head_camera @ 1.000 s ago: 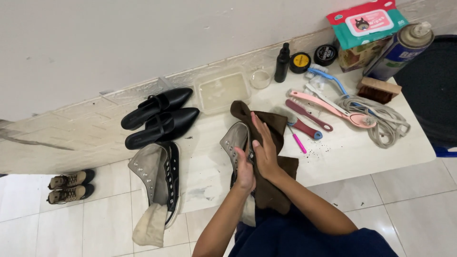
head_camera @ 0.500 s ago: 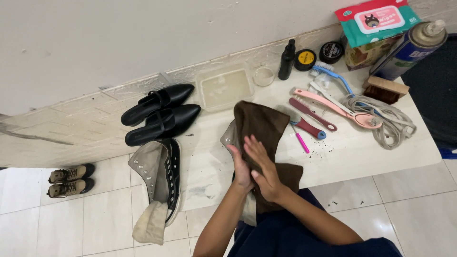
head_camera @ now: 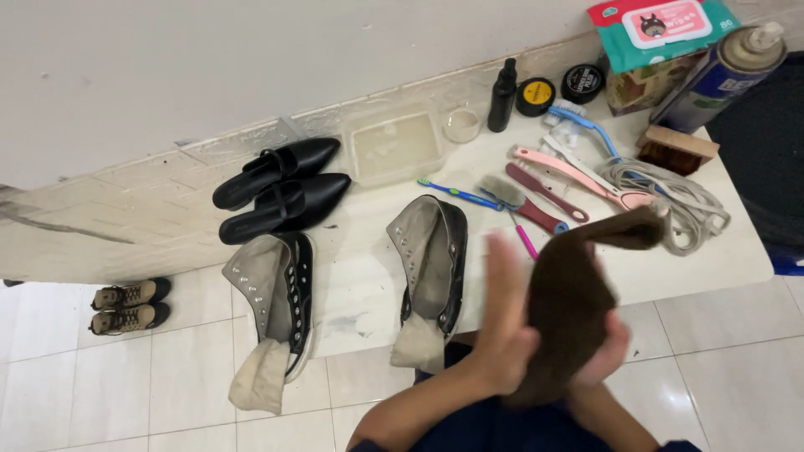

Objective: The person wipes a black high-top sneaker with a brown cloth, then uses a blue toothbrush to scrub the upper and sole. The shoe is rotated to access different areas while being cleaned on a white countertop.

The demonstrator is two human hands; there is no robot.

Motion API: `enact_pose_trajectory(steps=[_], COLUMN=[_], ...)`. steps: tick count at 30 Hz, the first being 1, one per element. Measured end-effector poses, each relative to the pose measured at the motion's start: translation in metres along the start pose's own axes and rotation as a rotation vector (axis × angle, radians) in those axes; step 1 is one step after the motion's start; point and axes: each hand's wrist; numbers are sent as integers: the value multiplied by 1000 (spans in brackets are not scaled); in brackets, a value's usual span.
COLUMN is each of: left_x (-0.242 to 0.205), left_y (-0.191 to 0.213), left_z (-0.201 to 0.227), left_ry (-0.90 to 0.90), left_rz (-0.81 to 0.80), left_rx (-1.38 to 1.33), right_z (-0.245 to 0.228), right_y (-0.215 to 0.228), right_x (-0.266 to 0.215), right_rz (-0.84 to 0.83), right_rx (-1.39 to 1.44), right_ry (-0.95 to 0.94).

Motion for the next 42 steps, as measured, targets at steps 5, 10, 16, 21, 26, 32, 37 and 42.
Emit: enact_pose_trajectory(steps=[5,10,16,21,26,32,37,42], left_x=[1,-1,-20,2,19,21,26,24], left_y=[-29,-26,14,51,59,66,67,70], left_z=[-1,-2,-11,-47,-115,-134,-134,-145], left_ry=[-62,-95,7,18,68,206,258,292], left_rz=[-518,-589,-513,277,141,164,159,180], left_rx=[31,81,2,439,982,729,612,517], right_z=[-36,-46,-46,-52,55,43,41,35], right_y=[-59,-62,-74,-146,-107,-108,-81,-55], right_x=[11,35,66,89,90,69,38,3], right_rz=[-251,-60,-39,139,-443,-725,-845,-938], right_rx=[-122,62,441,531,-578,-828,-1009,-1130], right_ry=[697,458,110,-20,91,-11,66,193])
Point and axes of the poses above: each hand's wrist, its own x-axis towards the middle knuckle, its own y-axis out of the back of the hand, z = x × y, and after that the axes turned 11 degrees about x, right-handed
